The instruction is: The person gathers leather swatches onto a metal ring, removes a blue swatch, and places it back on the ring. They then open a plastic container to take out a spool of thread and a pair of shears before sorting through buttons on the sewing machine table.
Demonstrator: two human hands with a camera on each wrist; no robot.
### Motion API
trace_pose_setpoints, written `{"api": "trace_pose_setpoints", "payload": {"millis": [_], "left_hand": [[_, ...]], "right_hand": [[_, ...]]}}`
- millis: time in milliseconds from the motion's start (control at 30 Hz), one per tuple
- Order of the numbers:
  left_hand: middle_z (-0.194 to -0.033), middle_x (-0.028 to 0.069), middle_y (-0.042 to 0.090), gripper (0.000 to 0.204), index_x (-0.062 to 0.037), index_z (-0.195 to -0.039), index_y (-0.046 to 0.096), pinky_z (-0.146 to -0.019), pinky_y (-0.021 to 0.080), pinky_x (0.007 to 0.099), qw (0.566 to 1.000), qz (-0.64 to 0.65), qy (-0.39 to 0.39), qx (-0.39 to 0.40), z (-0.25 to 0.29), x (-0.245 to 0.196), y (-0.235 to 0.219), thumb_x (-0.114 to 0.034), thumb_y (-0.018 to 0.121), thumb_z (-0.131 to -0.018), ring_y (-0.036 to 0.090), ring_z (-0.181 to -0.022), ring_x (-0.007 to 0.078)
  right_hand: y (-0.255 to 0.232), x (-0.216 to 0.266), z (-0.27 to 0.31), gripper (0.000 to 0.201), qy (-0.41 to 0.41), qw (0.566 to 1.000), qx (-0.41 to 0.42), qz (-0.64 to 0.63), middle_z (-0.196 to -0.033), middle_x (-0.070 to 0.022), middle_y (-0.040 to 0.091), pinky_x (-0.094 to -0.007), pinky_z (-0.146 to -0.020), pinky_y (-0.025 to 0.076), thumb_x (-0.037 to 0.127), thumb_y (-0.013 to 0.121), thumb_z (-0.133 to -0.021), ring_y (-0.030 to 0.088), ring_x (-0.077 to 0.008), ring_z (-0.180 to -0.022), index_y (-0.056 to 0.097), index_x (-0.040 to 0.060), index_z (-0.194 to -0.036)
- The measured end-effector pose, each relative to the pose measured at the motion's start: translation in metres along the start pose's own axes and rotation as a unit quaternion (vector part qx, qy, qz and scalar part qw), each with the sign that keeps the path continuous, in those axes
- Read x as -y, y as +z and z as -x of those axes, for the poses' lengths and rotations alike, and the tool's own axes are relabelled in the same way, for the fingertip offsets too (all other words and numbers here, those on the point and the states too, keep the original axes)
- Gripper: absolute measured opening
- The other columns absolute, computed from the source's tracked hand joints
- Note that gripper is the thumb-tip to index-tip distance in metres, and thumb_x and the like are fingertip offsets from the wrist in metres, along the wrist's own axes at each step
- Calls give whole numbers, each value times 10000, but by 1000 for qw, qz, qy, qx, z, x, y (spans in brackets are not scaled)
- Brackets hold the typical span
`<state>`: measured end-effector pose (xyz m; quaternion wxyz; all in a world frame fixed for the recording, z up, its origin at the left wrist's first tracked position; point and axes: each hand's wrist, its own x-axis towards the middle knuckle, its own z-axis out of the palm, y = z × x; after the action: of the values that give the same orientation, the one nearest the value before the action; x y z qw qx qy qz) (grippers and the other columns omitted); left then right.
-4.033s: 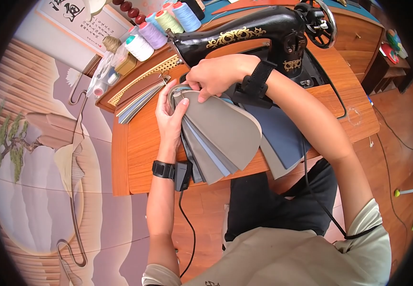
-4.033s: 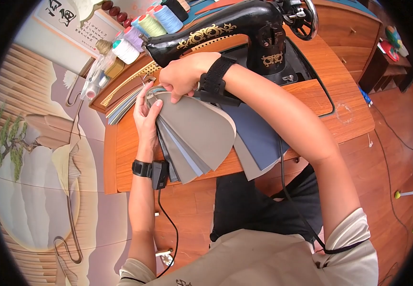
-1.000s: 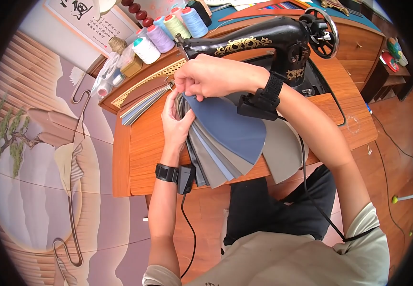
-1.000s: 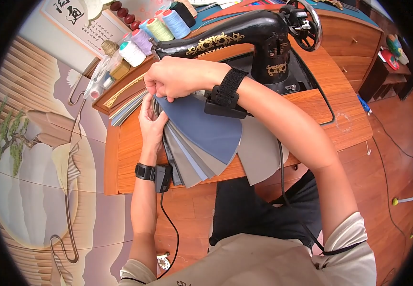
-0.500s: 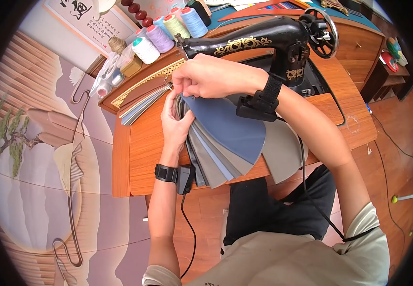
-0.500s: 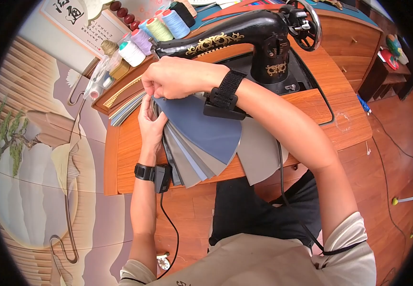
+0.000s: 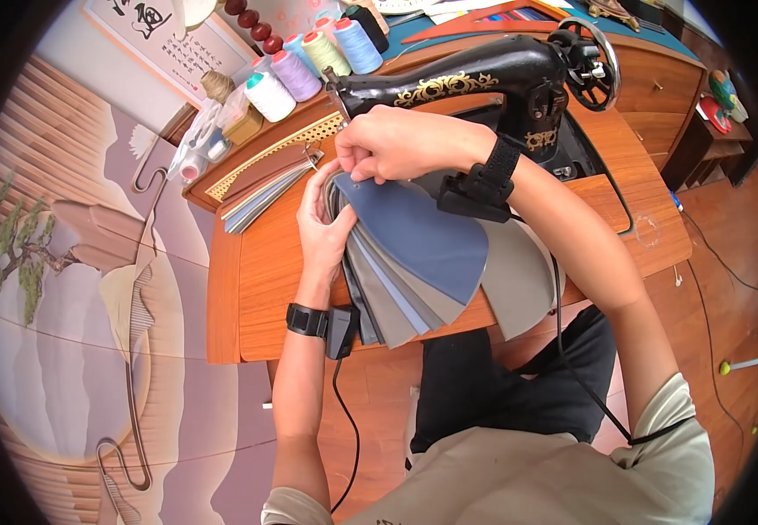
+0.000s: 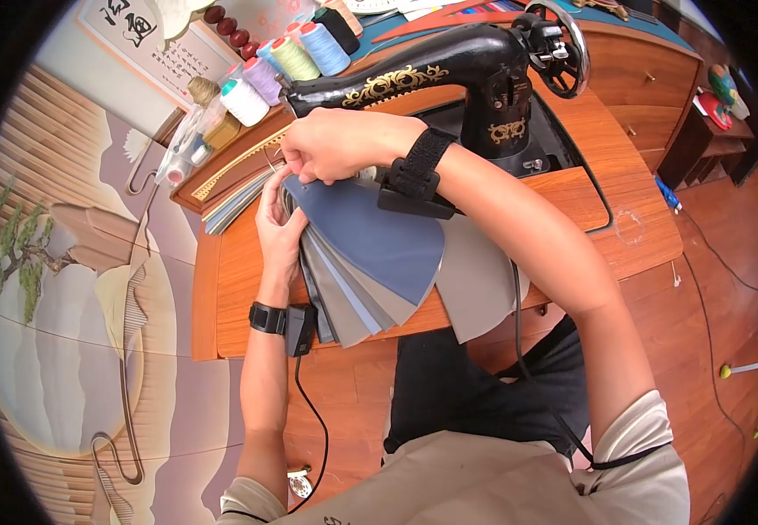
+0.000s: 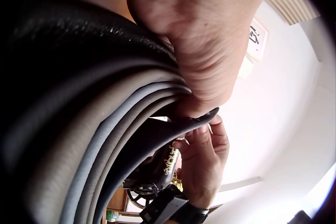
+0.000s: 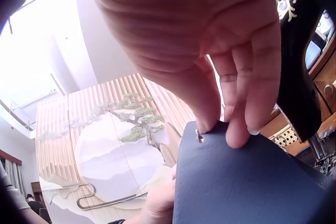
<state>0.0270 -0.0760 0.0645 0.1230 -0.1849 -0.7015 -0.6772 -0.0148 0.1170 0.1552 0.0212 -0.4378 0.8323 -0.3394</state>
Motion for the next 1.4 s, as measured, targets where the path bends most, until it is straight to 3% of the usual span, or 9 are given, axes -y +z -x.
{"api": "trace_pose_setpoints", "payload": {"millis": [433,500,633,700,833,900,1133,1200,1400], "left_hand": [[-1338,200,529,599,-6,-1380,405,-1047,387,342,999,32,-4,21,0,0,1,-171,661,-865,517,-1218,210],[-1282,98,537,610,-17,-1394,404,-979,429,293,998,56,7,20,0,4,-1,-223,670,-886,540,-1140,149],[-1264,94,554,590,-16,-1393,402,-958,449,289,996,84,13,23,0,7,-2,-231,655,-905,552,-1120,144],[-1334,210,530,551,-9,-1386,384,-1006,443,332,991,132,-28,-2,1,4,-1,-196,622,-926,551,-1177,206],[-1314,167,558,501,-17,-1371,411,-984,462,327,986,154,-39,-42,-1,0,-1,-227,573,-946,569,-1150,201],[-1312,170,558,495,-16,-1369,413,-988,460,330,985,164,-37,-43,-1,1,-3,-219,569,-945,569,-1150,206],[-1321,197,539,509,-21,-1373,401,-954,484,324,978,201,-33,-38,-2,6,-7,-160,589,-921,580,-1119,203],[-1320,197,540,507,-20,-1372,405,-952,485,323,980,192,-42,-38,-3,6,-6,-157,587,-919,581,-1117,201],[-1318,197,544,512,-21,-1377,408,-951,485,319,983,176,-55,-16,-2,2,-6,-155,582,-915,583,-1110,198]], "right_hand": [[-8,2,6,261,102,986,95,93,-643,-106,644,-365,-597,487,239,596,-922,661,-219,-617,611,1,-817],[-7,3,6,271,105,984,114,87,-646,-104,640,-362,-588,484,240,599,-921,655,-218,-600,602,-1,-797],[1,-2,4,280,102,988,101,51,-667,-102,644,-363,-587,485,246,600,-920,655,-217,-603,591,-4,-795],[0,-6,2,268,107,987,103,54,-705,-111,658,-362,-600,489,246,596,-921,659,-218,-610,611,-8,-837],[1,-12,4,261,97,984,113,102,-731,-121,666,-367,-621,499,238,586,-924,666,-221,-621,632,-19,-907],[0,-6,7,270,143,977,135,85,-747,-130,674,-374,-652,508,227,568,-931,671,-223,-631,642,-30,-961],[-3,-9,8,292,169,966,179,73,-741,-135,680,-369,-659,513,226,538,-945,672,-218,-633,640,-48,-953],[0,-14,6,310,181,955,226,70,-718,-122,680,-359,-635,512,243,548,-941,669,-211,-628,645,-51,-948],[5,-9,3,321,180,945,257,94,-719,-103,669,-345,-562,503,280,608,-903,646,-208,-620,660,-36,-920]]}}
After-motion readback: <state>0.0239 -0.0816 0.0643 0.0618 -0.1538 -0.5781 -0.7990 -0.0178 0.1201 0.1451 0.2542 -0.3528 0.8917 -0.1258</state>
